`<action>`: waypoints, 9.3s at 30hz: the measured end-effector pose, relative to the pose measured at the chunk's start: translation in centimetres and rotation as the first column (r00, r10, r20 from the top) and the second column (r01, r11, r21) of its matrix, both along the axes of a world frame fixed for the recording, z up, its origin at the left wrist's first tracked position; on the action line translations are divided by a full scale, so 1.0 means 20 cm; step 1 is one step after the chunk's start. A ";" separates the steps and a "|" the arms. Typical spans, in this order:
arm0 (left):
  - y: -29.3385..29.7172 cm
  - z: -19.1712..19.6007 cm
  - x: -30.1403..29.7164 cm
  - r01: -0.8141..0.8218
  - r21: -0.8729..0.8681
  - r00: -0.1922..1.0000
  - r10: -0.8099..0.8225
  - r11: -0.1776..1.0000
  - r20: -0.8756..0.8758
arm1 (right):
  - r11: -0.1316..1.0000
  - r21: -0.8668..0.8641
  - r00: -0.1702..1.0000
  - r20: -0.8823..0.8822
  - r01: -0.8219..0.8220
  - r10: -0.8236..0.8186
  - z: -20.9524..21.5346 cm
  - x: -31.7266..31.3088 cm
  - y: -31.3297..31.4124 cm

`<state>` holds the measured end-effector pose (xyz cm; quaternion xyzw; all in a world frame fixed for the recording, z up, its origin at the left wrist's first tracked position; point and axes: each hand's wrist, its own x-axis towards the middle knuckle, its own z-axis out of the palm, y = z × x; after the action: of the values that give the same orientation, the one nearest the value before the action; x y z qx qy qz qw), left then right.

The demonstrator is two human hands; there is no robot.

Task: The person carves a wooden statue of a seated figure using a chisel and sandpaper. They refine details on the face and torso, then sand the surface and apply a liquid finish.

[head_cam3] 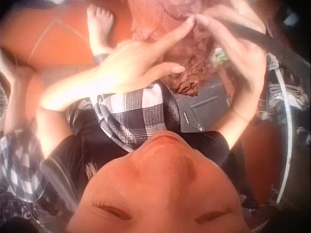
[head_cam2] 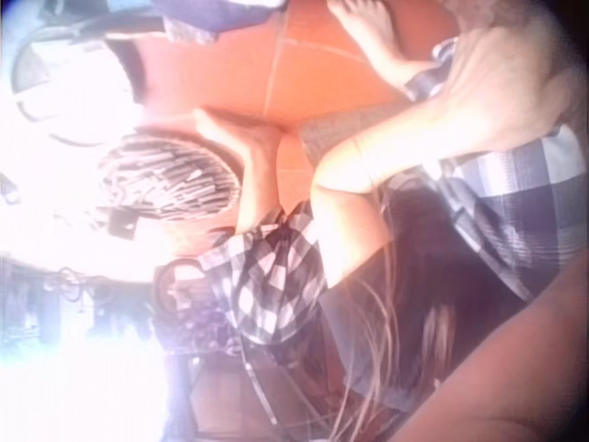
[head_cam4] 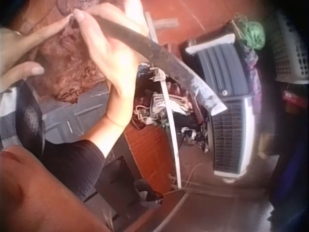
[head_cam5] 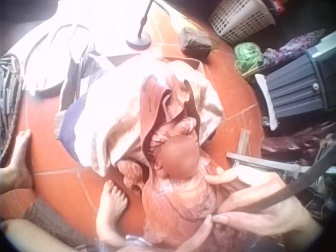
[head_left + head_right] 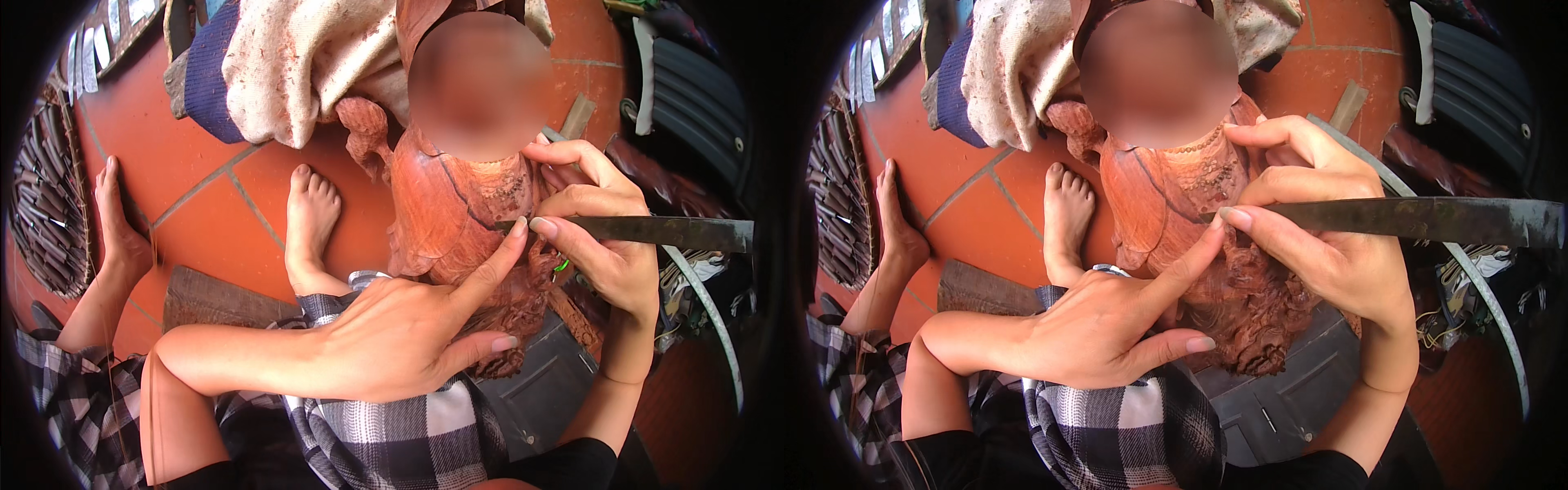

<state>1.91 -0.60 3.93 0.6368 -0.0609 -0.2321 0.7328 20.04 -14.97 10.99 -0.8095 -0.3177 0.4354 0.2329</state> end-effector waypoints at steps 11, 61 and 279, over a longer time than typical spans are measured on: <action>-0.01 0.01 0.03 0.006 0.002 0.999 -0.006 1.000 -0.035 | 0.998 0.028 0.997 0.049 -0.061 0.059 0.00 0.02 0.03; 0.00 -0.04 0.04 -0.027 0.161 0.998 0.016 0.987 0.068 | 0.992 0.017 0.992 -0.008 0.124 -0.124 -0.03 -0.04 0.03; -0.02 -0.04 0.06 -0.170 0.345 0.961 0.079 0.923 0.264 | 0.949 0.127 0.938 0.165 0.288 -0.306 -0.07 -0.16 0.04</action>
<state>3.02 -1.07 3.10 0.7879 -0.0659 -0.1115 0.6020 16.94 -14.10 9.57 -0.8717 -0.2334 0.3028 0.3064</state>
